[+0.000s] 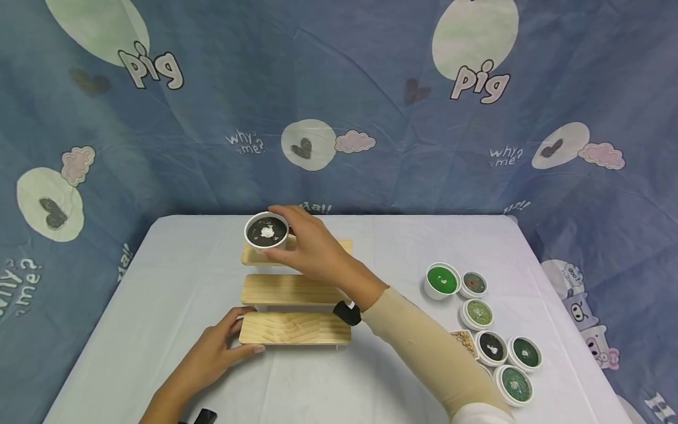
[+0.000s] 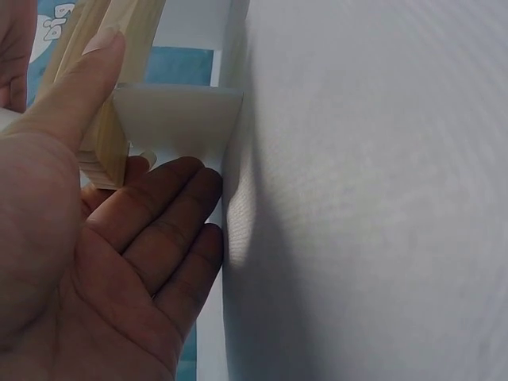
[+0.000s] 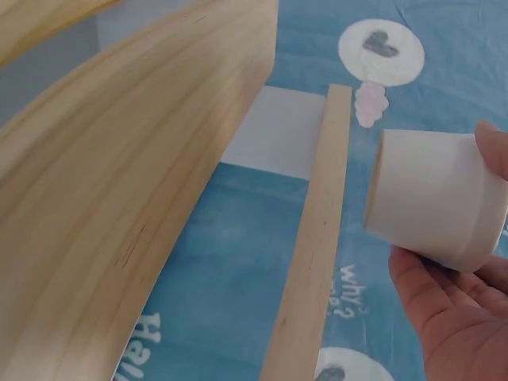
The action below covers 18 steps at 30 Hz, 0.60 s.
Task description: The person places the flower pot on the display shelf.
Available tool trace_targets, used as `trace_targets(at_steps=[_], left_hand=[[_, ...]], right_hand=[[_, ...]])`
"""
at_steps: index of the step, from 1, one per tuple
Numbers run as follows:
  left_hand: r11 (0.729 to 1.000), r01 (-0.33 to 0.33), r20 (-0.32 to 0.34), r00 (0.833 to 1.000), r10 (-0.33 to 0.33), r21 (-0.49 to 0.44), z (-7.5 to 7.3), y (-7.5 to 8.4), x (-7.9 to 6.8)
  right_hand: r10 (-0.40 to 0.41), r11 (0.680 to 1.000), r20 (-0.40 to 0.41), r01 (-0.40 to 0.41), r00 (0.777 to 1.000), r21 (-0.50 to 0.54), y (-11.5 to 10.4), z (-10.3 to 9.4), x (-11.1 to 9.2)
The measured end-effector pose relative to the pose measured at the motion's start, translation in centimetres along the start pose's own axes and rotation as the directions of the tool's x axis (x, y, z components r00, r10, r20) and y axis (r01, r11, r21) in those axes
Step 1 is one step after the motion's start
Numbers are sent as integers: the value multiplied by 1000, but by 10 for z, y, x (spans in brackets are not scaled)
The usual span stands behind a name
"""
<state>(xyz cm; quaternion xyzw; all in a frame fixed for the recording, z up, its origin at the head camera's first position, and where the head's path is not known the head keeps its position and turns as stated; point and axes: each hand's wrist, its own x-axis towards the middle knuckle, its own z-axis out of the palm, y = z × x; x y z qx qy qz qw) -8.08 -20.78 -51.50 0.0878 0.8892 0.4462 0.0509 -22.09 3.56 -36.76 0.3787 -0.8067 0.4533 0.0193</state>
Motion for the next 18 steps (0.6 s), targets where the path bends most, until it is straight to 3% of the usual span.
trace_targets(at_steps=[18], left_hand=[[1000, -27, -19, 999, 27, 8, 0, -1, 0]], right_hand=[[36, 999, 57, -36, 998, -6, -3, 11, 14]])
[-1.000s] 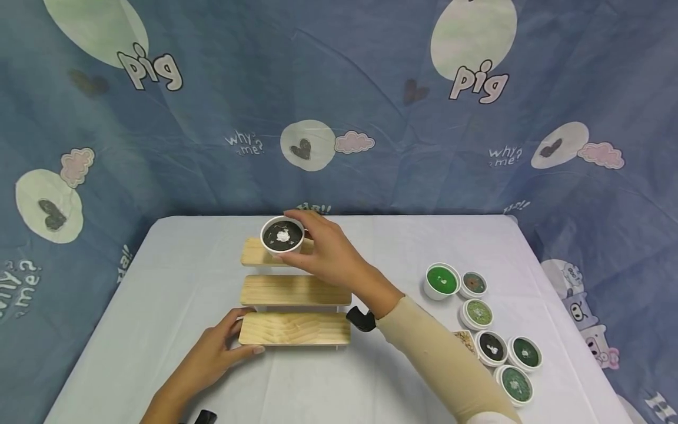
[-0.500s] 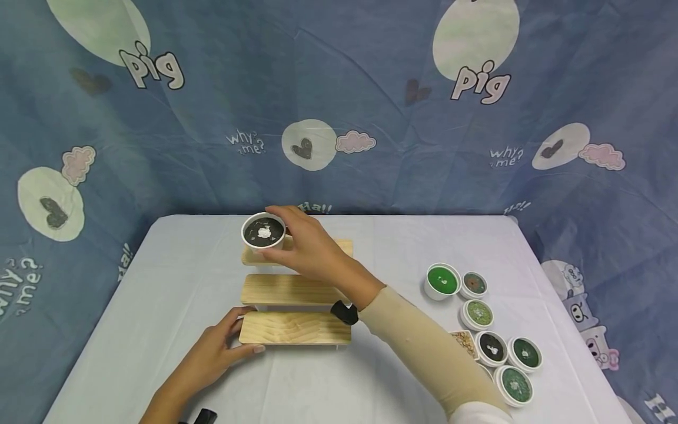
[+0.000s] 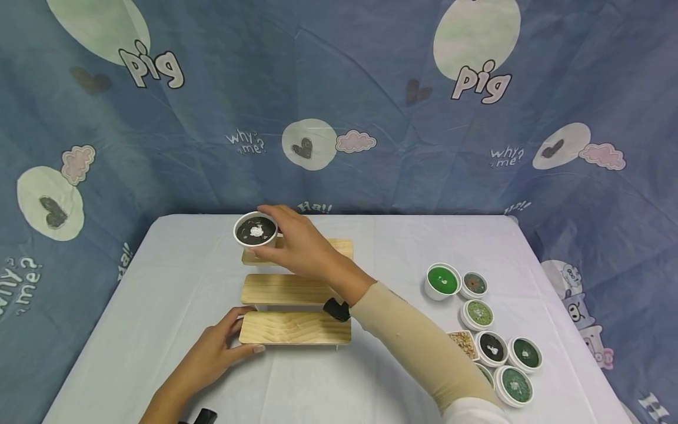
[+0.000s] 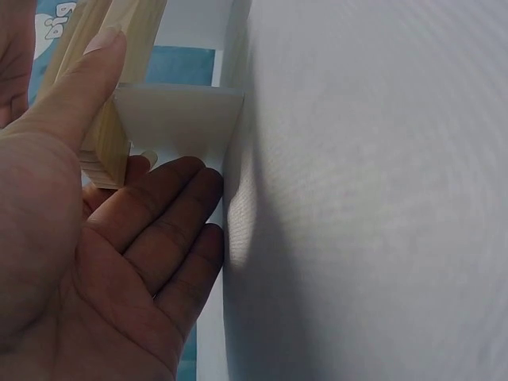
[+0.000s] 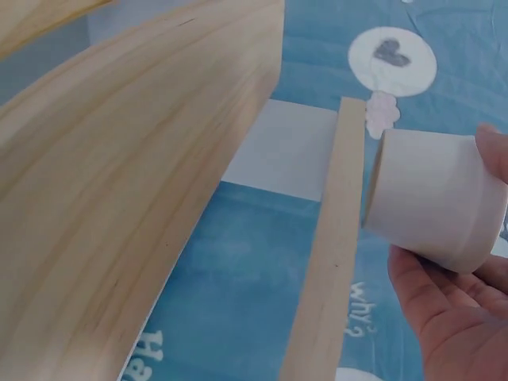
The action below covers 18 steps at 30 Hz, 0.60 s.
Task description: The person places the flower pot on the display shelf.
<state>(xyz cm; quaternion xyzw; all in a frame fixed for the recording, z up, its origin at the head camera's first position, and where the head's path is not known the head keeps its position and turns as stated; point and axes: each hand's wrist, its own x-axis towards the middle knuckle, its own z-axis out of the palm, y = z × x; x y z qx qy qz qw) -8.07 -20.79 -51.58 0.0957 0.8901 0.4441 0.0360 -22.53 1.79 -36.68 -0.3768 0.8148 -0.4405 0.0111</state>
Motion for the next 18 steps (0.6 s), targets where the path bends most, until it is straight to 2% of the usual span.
trace_targets(at_steps=[18], left_hand=[[1000, -3, 10, 1000, 2, 10, 0, 0, 1]], right_hand=[[-23, 999, 24, 24, 999, -22, 8, 6, 1]])
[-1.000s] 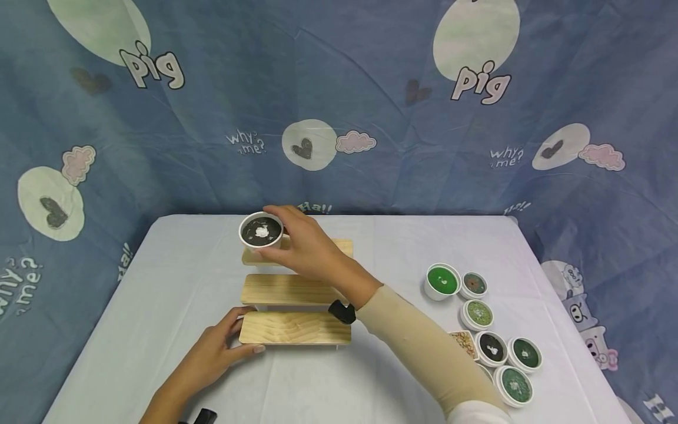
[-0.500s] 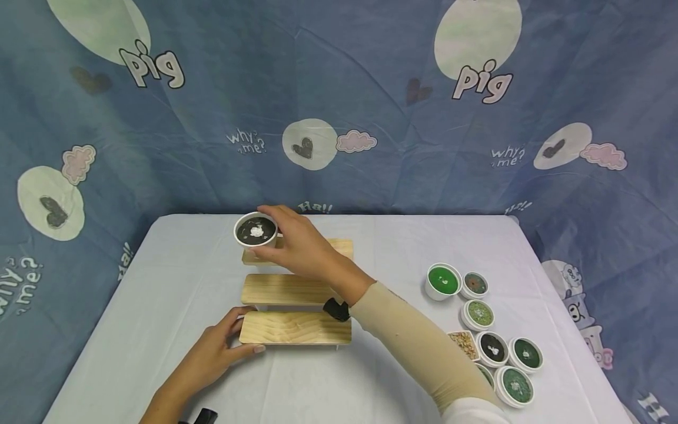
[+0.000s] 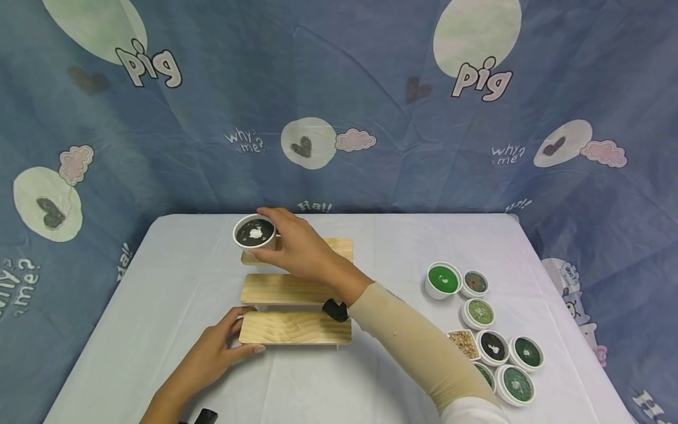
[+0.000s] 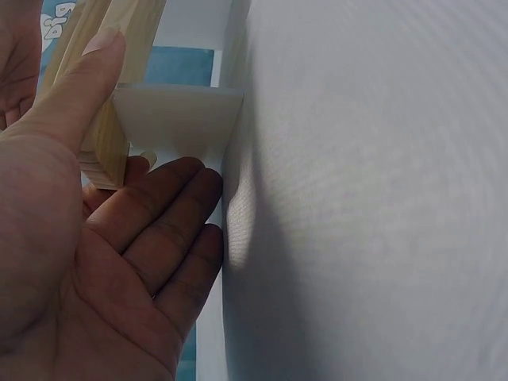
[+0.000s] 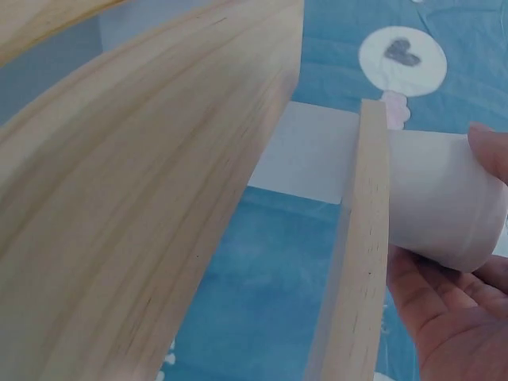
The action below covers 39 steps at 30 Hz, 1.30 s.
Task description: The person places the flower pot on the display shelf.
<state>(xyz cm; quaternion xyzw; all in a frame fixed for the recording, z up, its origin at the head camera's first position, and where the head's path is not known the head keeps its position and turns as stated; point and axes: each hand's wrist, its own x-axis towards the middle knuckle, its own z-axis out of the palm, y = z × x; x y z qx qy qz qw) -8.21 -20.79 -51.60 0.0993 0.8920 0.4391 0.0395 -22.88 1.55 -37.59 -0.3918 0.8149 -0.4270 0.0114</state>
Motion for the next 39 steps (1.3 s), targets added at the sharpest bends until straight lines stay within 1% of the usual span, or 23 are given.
trace_targets(at_steps=[7, 14, 20, 24, 30, 39], left_hand=[[1000, -6, -5, 1000, 6, 5, 0, 1, 0], [1000, -14, -5, 1000, 14, -1, 0, 3, -2], [1000, 2, -2, 1000, -2, -10, -1, 2, -2], [1000, 4, -2, 1000, -4, -15, -1, 1, -2], [1000, 11, -5, 1000, -11, -8, -1, 1, -4], [1000, -14, -15, 1000, 14, -2, -1, 2, -2]], right_hand=[[7, 1000, -1, -7, 1000, 9, 1, -2, -2], [37, 999, 4, -37, 999, -40, 3, -6, -9], [22, 999, -6, -22, 1000, -25, 7, -10, -15], [54, 998, -14, -54, 998, -34, 9, -14, -22], [91, 993, 5, -91, 996, -80, 13, -19, -32], [133, 983, -22, -135, 991, -121, 17, -33, -50]])
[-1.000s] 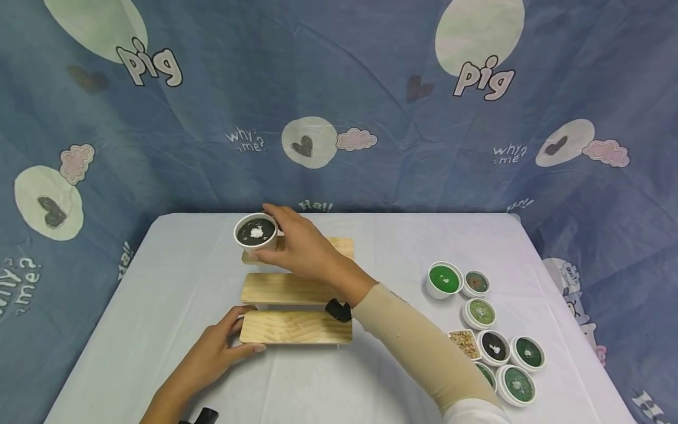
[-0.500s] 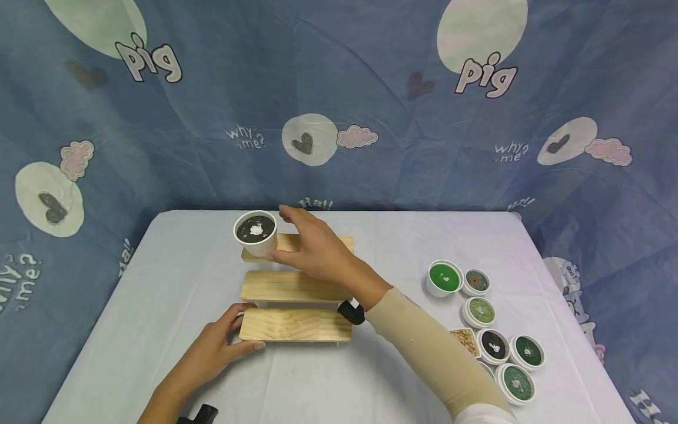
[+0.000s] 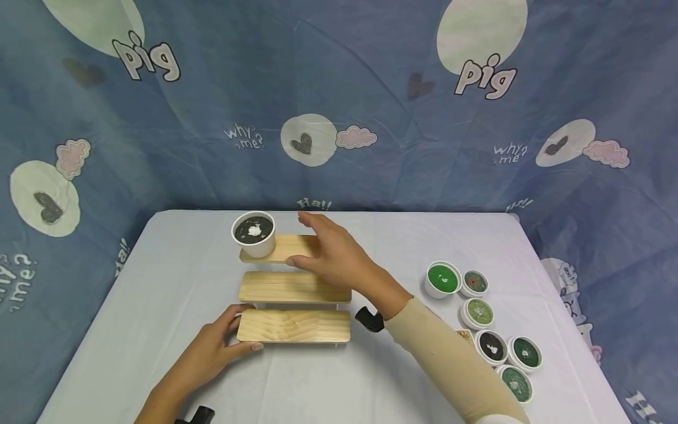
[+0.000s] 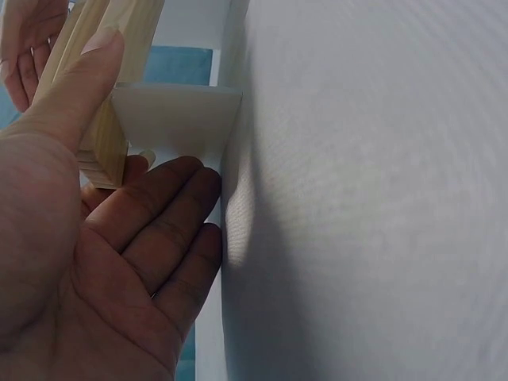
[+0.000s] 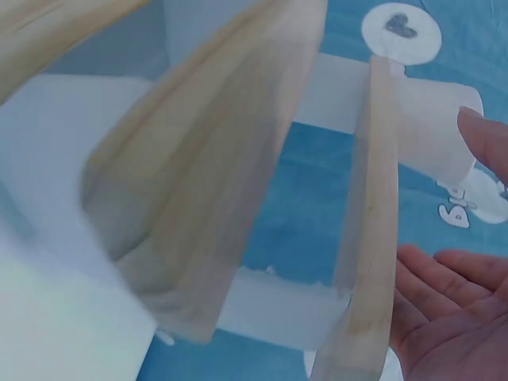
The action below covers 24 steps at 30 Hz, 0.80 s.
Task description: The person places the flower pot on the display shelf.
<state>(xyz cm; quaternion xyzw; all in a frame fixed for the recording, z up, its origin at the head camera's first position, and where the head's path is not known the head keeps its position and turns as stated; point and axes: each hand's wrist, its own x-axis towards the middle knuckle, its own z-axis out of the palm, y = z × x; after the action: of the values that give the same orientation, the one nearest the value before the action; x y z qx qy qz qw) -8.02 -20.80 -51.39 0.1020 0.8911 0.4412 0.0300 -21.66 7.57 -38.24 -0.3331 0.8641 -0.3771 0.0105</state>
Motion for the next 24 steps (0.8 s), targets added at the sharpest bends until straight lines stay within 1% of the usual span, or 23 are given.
trace_targets(at_steps=[8, 12, 24], left_hand=[[1000, -4, 4, 1000, 4, 0, 0, 0, 1], [1000, -8, -1, 1000, 8, 3, 0, 1, 0], [1000, 8, 9, 1000, -8, -4, 0, 2, 0]], right_hand=[[-5, 1000, -21, 4, 1000, -29, 9, -7, -13], [7, 1000, -38, -8, 999, -27, 12, -11, -21], [26, 999, -87, -29, 996, -33, 24, -25, -47]])
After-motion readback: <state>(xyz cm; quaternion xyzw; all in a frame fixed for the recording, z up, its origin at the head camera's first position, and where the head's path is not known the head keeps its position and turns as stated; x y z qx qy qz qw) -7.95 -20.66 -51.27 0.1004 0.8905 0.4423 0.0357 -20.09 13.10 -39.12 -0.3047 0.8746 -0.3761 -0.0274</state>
